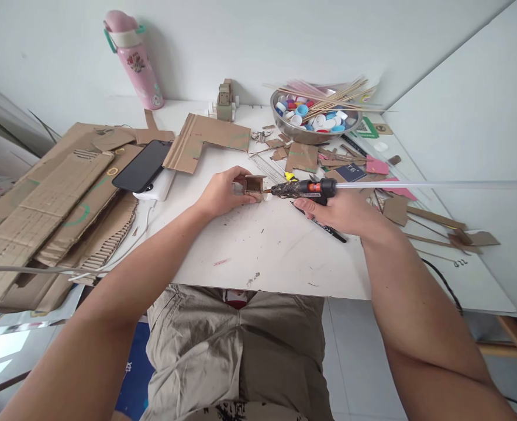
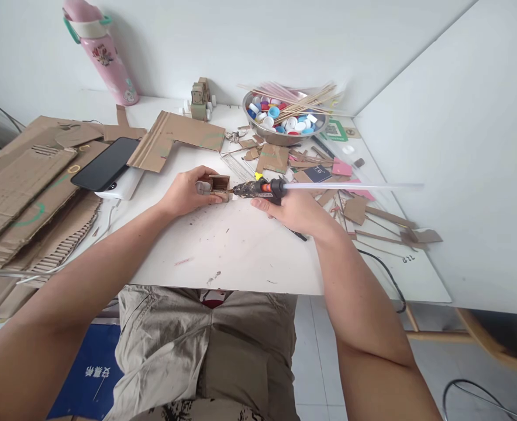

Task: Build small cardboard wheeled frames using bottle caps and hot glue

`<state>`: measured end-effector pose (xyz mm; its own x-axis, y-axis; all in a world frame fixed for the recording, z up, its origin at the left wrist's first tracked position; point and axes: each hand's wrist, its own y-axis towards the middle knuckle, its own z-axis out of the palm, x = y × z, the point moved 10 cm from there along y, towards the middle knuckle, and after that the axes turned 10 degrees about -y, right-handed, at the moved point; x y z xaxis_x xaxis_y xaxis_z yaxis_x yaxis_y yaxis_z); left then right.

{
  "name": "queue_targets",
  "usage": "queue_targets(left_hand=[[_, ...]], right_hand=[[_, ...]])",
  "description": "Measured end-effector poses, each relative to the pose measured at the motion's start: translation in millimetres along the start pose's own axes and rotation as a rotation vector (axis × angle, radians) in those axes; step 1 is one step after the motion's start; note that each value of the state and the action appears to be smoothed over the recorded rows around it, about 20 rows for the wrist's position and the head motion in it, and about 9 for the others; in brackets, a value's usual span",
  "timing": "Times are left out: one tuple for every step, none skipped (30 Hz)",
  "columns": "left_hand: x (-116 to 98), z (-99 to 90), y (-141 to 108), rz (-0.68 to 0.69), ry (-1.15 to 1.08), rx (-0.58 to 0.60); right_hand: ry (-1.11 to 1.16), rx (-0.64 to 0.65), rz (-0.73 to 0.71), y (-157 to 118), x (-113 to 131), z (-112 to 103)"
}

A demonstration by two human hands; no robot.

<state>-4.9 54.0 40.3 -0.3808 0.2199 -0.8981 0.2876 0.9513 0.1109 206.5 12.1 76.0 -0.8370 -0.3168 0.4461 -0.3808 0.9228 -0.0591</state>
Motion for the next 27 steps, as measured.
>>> queue_targets(left_hand=[[-0.1,0.0,0.1,0.001,-0.002,0.001],[-0.1,0.1,0.2,0.001,-0.003,0.001],[0.1,0.1,0.4,0.002,-0.005,0.002],[0.4,0.1,0.5,0.002,-0.005,0.003],[0.7,0.1,0.6,0.002,-0.004,0.004],[1.2,-0.1,0.7,0.003,-0.004,0.003],[1.6,-0.3,0.8,0.005,-0.003,0.003],[1.9,-0.5,0.9,0.011,-0.005,0.002],[2.1,-0.6,1.1,0.017,-0.006,0.001],[2.4,-0.5,1.2,0.023,-0.008,0.001],[2.8,-0.5,1.3,0.026,-0.009,0.001],[3.1,-0.4,1.4,0.029,-0.01,0.0],[3.4,-0.3,1.5,0.03,-0.01,-0.001],[3.4,-0.3,1.5,0.031,-0.011,-0.002],[3.3,-0.1,1.5,0.031,-0.011,-0.003],[3.2,0.1,1.4,0.03,-0.011,-0.003],[3.0,0.1,1.2,0.027,-0.008,-0.003],[3.0,0.1,0.9,0.022,-0.003,-0.004],[2.9,-0.1,0.6,0.018,0.002,-0.005],[2.7,-0.4,0.3,0.017,0.005,-0.007],[2.3,-0.7,0.0,0.018,0.006,-0.009],[1.8,-1.0,-0.2,0.022,0.002,-0.011],[1.5,-1.3,-0.3,0.027,-0.006,-0.013],[1.2,-1.3,-0.3,0.032,-0.015,-0.012],[1.3,-1.5,-0.3,0.034,-0.024,-0.013],[1.6,-1.5,-0.1,0.034,-0.031,-0.012],[1.9,-1.4,0.1,0.032,-0.035,-0.011]], right_hand=[[-0.002,-0.011,-0.012,0.4,-0.1,-0.8],[-0.01,-0.022,-0.019,0.8,-0.1,-1.6],[-0.026,-0.03,-0.017,1.2,-0.3,-2.4],[-0.046,-0.034,-0.005,1.6,-0.8,-2.8],[-0.065,-0.031,0.013,2.0,-1.6,-2.4],[-0.077,-0.022,0.032,2.3,-2.5,-1.4],[-0.077,-0.011,0.048,2.7,-3.3,0.1],[-0.064,-0.001,0.056,3.1,-3.8,1.8],[-0.044,0.004,0.056,3.6,-4.0,3.3],[-0.021,0.006,0.051,4.2,-4.2,4.6],[-0.002,0.001,0.042,4.8,-4.4,5.2],[0.01,-0.007,0.032,5.4,-4.8,5.5],[0.014,-0.014,0.02,5.9,-4.9,5.6],[0.014,-0.022,0.008,6.5,-4.9,5.6],[0.011,-0.031,-0.004,6.9,-4.5,5.2],[0.009,-0.04,-0.014,7.3,-3.9,4.7],[0.008,-0.048,-0.02,7.7,-3.1,4.1],[0.007,-0.053,-0.023,8.0,-2.4,3.8],[0.003,-0.057,-0.021,8.2,-1.8,3.4],[-0.005,-0.059,-0.017,8.4,-1.4,3.3],[-0.018,-0.06,-0.011,8.7,-1.3,3.3],[-0.034,-0.062,-0.002,8.9,-1.5,3.2],[-0.054,-0.068,0.004,9.1,-1.9,2.8],[-0.074,-0.074,0.005,9.3,-2.1,2.6],[-0.094,-0.081,0.003,9.7,-2.2,2.4],[-0.111,-0.093,-0.003,10.1,-2.2,1.9],[-0.124,-0.104,-0.013,10.6,-2.0,1.6]])
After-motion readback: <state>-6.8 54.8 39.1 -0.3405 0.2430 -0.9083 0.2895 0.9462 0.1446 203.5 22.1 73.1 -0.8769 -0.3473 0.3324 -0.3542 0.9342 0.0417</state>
